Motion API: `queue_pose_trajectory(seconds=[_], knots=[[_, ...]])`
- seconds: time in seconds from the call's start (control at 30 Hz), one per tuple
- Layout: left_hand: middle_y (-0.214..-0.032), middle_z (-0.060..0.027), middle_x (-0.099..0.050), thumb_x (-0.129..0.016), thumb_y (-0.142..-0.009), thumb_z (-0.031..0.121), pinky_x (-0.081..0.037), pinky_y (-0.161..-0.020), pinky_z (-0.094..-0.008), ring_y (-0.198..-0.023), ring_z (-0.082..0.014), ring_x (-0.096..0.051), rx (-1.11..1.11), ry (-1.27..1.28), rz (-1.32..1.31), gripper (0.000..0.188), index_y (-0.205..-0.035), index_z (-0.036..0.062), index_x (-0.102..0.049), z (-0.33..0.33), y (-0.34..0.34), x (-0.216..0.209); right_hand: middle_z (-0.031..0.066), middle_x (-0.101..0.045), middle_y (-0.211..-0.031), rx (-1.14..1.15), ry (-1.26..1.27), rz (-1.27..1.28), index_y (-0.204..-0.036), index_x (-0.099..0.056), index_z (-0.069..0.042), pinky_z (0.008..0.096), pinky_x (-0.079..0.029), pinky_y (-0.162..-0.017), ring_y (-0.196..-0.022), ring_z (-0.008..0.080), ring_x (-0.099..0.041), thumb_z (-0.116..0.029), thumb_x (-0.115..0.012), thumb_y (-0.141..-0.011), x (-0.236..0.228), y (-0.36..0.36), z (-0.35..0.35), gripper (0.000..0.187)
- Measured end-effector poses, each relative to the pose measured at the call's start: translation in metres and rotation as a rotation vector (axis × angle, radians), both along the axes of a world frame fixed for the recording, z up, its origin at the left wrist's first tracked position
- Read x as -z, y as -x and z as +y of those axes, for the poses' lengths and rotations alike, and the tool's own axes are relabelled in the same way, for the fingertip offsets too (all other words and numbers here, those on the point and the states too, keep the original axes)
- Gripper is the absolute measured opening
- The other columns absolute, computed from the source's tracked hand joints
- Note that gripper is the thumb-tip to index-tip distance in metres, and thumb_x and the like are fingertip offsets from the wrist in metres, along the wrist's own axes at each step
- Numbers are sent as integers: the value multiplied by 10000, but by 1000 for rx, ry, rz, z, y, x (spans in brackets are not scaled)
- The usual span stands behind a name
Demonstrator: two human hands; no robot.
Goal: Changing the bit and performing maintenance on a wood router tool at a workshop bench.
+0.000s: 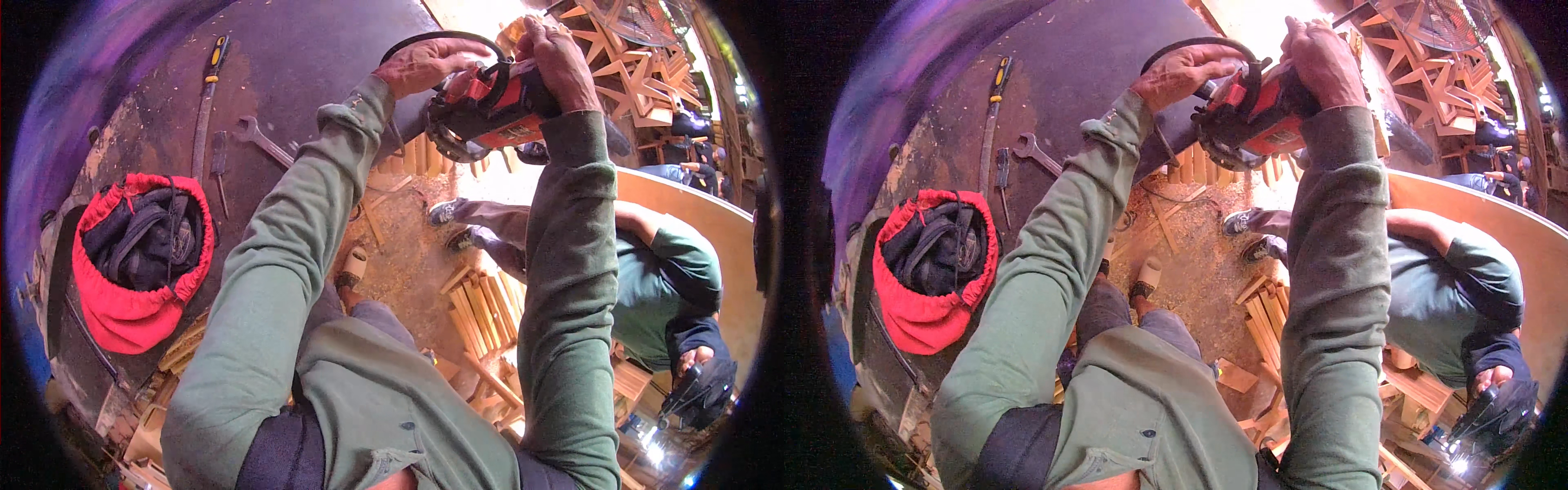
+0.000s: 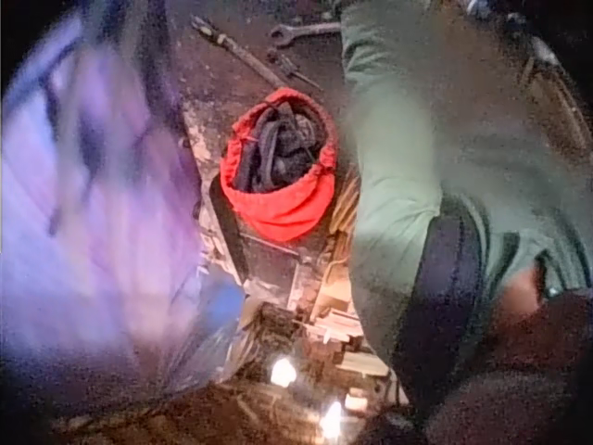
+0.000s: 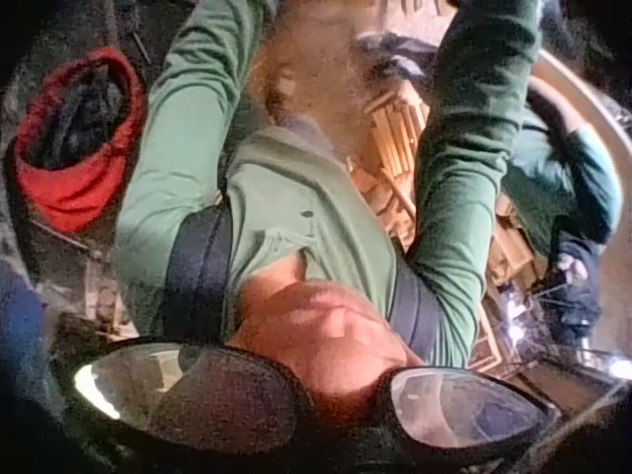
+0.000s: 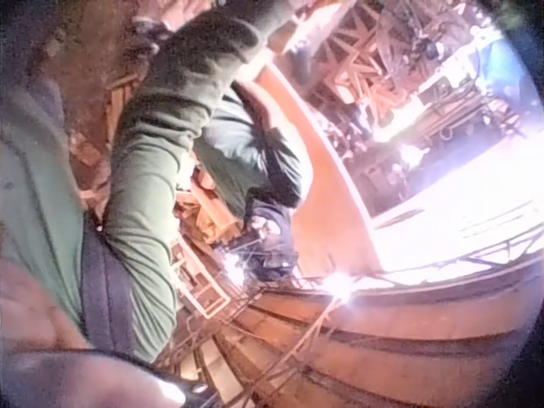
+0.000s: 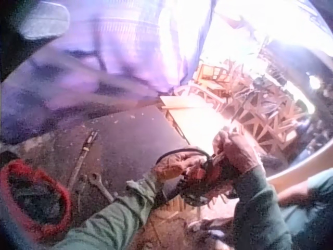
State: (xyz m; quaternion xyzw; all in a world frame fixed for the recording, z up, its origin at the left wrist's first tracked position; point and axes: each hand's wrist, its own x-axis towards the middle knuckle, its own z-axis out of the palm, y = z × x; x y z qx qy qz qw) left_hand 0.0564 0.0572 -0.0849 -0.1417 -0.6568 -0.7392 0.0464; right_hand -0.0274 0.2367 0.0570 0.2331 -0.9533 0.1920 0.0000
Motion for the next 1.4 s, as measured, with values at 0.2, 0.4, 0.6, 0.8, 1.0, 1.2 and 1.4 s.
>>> queue_pose_trajectory(seconds=[0.2, 0.4, 0.6, 0.8, 1.0, 1.2, 1.4], knots=[[-1226, -64, -669, -563, -935, 44, -473, -1027, -306, -1107, -170, -635, -59, -180, 135, 238, -1075, 63, -754, -3, 8, 28, 143, -707, -853, -7, 39, 6, -831, -704, -35, 430, -471, -859, -886, 324, -676, -418, -416, -1027, 0, 4, -5, 518], [-1099, -19, -686, -543, -966, 33, -473, -1019, -296, -1106, -157, -619, -20, -144, 57, 193, -990, 66, -732, 5, -8, 6, 169, -704, -865, -57, 12, 67, -843, -712, -28, 425, -473, -852, -893, 325, -676, -428, -419, -1024, 1, 1, 7, 527], [-1040, -56, -734, -691, -946, 295, -546, -832, -310, -964, -154, -682, -362, 247, 89, 250, -1100, 110, -761, 9, 9, 21, 147, -696, -811, -170, 109, -20, -863, -686, 0, 390, -501, -769, -780, 276, -655, -309, -455, -1031, 6, 11, -1, 421], [-921, -69, -707, -620, -997, 237, -542, -708, -285, -809, -148, -673, -315, 71, 29, 222, -1110, 62, -694, 16, 39, 52, 122, -693, -729, -63, -28, 127, -820, -706, 0, 376, -493, -680, -701, 219, -630, -308, -487, -1062, -11, -3, -18, 449], [-957, -207, -698, -553, -985, 296, -548, -829, -403, -915, -350, -692, -667, 1066, 461, 277, -1063, 63, -681, 22, 43, 52, 128, -723, -823, -232, -68, 193, -890, -711, 7, 363, -512, -755, -785, 231, -674, -349, -517, -1045, 0, 23, -4, 434], [-838, -186, -712, -625, -871, 358, -554, -766, -434, -804, -365, -709, -770, 348, -56, 310, -893, 64, -722, 22, 26, 29, 164, -727, -904, -220, 67, 194, -1140, -691, -39, 382, -526, -822, -883, 283, -708, -501, -554, -1001, -8, -23, 8, 501], [-855, -168, -732, -646, -881, 364, -563, -800, -406, -816, -328, -723, -809, 295, 16, 319, -929, 58, -726, 33, 23, 8, 132, -732, -969, -119, 130, 384, -1200, -704, -101, 375, -536, -849, -912, 263, -713, -535, -736, -889, 4, -59, 38, 536]])
